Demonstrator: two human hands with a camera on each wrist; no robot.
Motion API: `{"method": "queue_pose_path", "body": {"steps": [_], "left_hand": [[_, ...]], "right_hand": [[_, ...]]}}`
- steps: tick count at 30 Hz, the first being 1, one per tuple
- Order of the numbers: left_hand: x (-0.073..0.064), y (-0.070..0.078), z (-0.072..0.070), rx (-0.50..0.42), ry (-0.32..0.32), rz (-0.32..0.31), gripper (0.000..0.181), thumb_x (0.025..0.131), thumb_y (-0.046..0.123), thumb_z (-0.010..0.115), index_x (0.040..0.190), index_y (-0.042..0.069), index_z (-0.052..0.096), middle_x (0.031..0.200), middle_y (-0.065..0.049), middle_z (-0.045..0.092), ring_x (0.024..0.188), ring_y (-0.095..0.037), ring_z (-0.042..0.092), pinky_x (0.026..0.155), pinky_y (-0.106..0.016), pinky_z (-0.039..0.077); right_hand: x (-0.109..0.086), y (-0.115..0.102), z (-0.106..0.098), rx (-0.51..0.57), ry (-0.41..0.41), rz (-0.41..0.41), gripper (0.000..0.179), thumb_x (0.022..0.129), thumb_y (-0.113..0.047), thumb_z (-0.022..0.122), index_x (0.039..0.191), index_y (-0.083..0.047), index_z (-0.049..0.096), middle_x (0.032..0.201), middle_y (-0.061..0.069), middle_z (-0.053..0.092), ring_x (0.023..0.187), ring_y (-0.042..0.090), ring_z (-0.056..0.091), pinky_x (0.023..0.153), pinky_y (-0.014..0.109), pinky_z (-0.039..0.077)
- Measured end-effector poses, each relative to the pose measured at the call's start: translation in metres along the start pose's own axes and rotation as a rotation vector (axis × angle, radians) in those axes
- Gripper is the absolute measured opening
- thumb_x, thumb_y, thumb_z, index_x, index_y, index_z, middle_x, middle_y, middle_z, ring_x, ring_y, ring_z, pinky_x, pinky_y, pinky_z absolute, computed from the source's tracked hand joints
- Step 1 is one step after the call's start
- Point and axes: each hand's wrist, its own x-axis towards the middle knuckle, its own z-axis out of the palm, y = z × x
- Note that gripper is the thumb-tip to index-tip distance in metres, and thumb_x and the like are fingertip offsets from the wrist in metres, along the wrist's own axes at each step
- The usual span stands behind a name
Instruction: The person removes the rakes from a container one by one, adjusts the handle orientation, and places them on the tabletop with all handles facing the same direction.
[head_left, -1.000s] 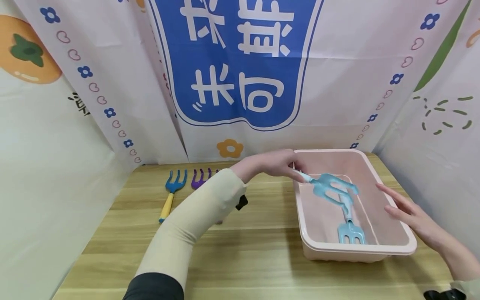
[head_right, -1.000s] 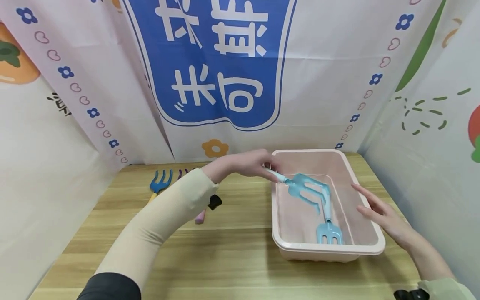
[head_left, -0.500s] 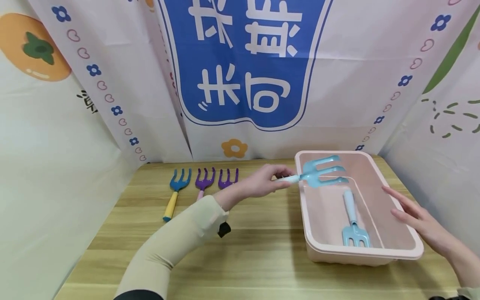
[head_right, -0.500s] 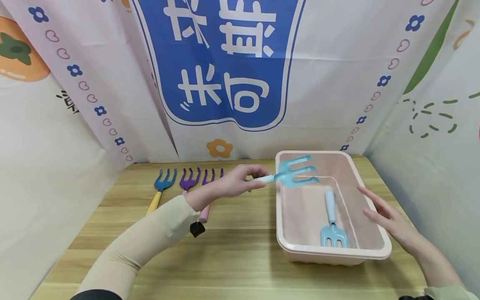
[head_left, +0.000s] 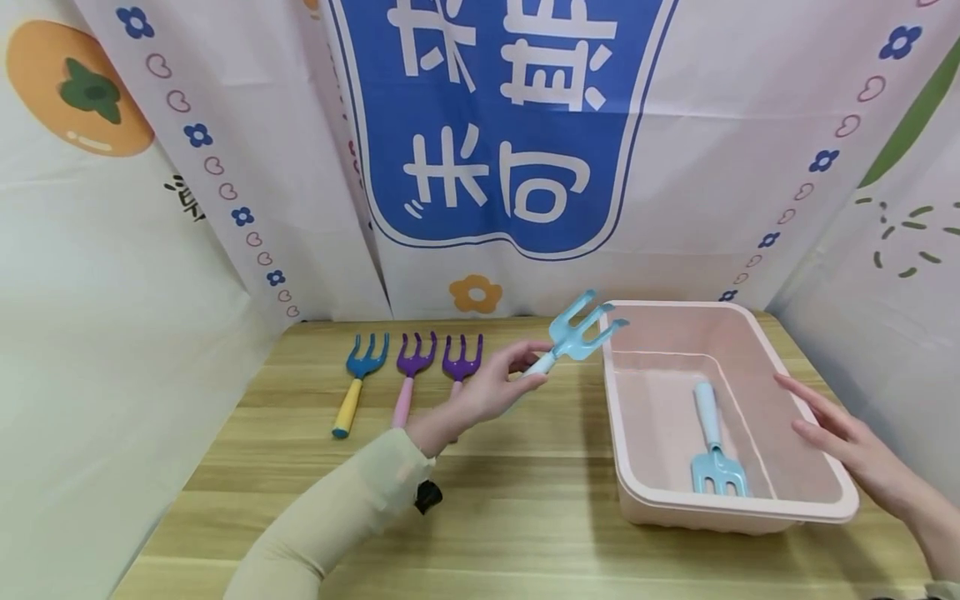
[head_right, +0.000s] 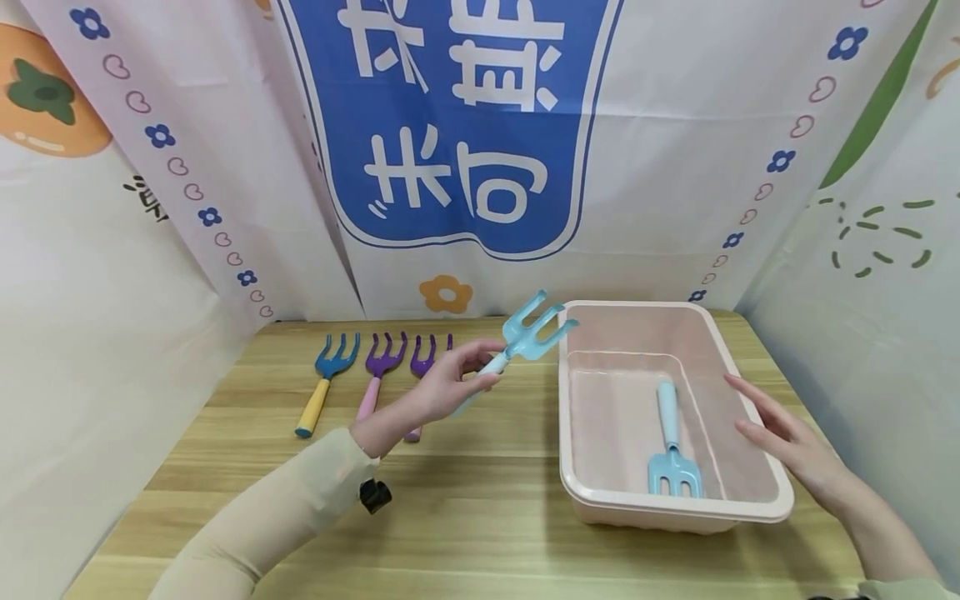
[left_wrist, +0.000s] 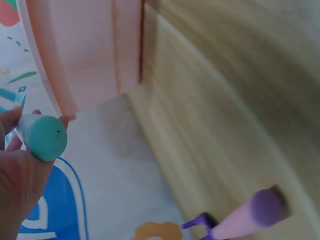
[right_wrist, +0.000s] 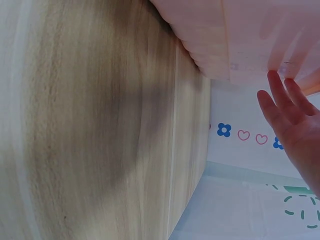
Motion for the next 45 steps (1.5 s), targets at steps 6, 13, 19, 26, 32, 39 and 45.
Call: {"method": "queue_pose_path", "body": {"steps": [6,13,19,26,32,39,45], "left_hand": [[-0.010,-0.019,0.003,-0.030,0.147,-0.075,0.037,0.092,0.008,0.067,0.128,0.010,0.058,0.099,-0.002,0.066,0.093,-0.018,0.063,0.095,-0.048,0.043],[-0.021,-0.040,0.007,-0.038,0.217,-0.083,0.032,0.089,0.004,0.069,0.120,0.006,0.062,0.094,-0.003,0.068,0.087,-0.018,0.060,0.089,-0.045,0.044],[-0.026,-0.052,0.012,-0.081,0.237,-0.082,0.032,0.090,0.000,0.067,0.121,0.001,0.061,0.097,-0.016,0.068,0.082,-0.018,0.060,0.067,-0.022,0.049],[-0.029,-0.065,0.018,-0.132,0.312,-0.175,0.031,0.087,-0.005,0.067,0.117,-0.002,0.062,0.103,-0.021,0.068,0.087,-0.024,0.065,0.075,-0.028,0.054],[-0.028,-0.075,0.022,-0.148,0.345,-0.234,0.033,0.085,-0.004,0.070,0.116,-0.001,0.061,0.103,-0.021,0.067,0.087,-0.026,0.065,0.074,-0.032,0.055],[-0.023,-0.087,0.025,-0.104,0.381,-0.280,0.034,0.083,-0.001,0.073,0.115,-0.001,0.060,0.100,-0.017,0.066,0.085,-0.025,0.064,0.073,-0.031,0.055],[-0.014,-0.097,0.026,-0.049,0.419,-0.304,0.033,0.083,0.000,0.074,0.112,0.001,0.061,0.098,-0.015,0.065,0.085,-0.025,0.064,0.072,-0.031,0.055]], "right_hand": [[0.000,0.000,-0.001,0.020,-0.005,-0.007,0.058,0.104,-0.003,0.035,0.157,-0.020,0.017,0.140,-0.024,0.031,0.111,-0.008,0.046,0.073,0.027,0.053],[-0.001,0.001,0.000,0.015,-0.016,-0.006,0.058,0.104,-0.003,0.034,0.157,-0.019,0.016,0.141,-0.024,0.030,0.111,-0.009,0.045,0.073,0.028,0.053],[-0.001,0.002,0.000,0.014,-0.011,0.001,0.058,0.104,-0.003,0.034,0.157,-0.020,0.016,0.141,-0.022,0.029,0.112,-0.010,0.044,0.074,0.026,0.053],[-0.001,0.004,-0.001,0.001,-0.009,0.007,0.058,0.104,-0.004,0.034,0.157,-0.021,0.016,0.139,-0.022,0.030,0.111,-0.009,0.044,0.073,0.027,0.053],[-0.001,0.004,-0.001,0.004,-0.010,-0.007,0.059,0.104,-0.003,0.034,0.157,-0.022,0.017,0.145,-0.023,0.026,0.112,-0.010,0.042,0.074,0.025,0.051],[0.001,0.004,0.001,-0.025,0.002,-0.011,0.058,0.104,-0.004,0.035,0.157,-0.022,0.017,0.147,-0.027,0.023,0.114,-0.013,0.037,0.077,0.018,0.047],[0.000,0.003,0.001,-0.023,0.004,-0.015,0.058,0.104,-0.004,0.035,0.157,-0.022,0.018,0.146,-0.026,0.023,0.114,-0.013,0.037,0.077,0.019,0.047]]}}
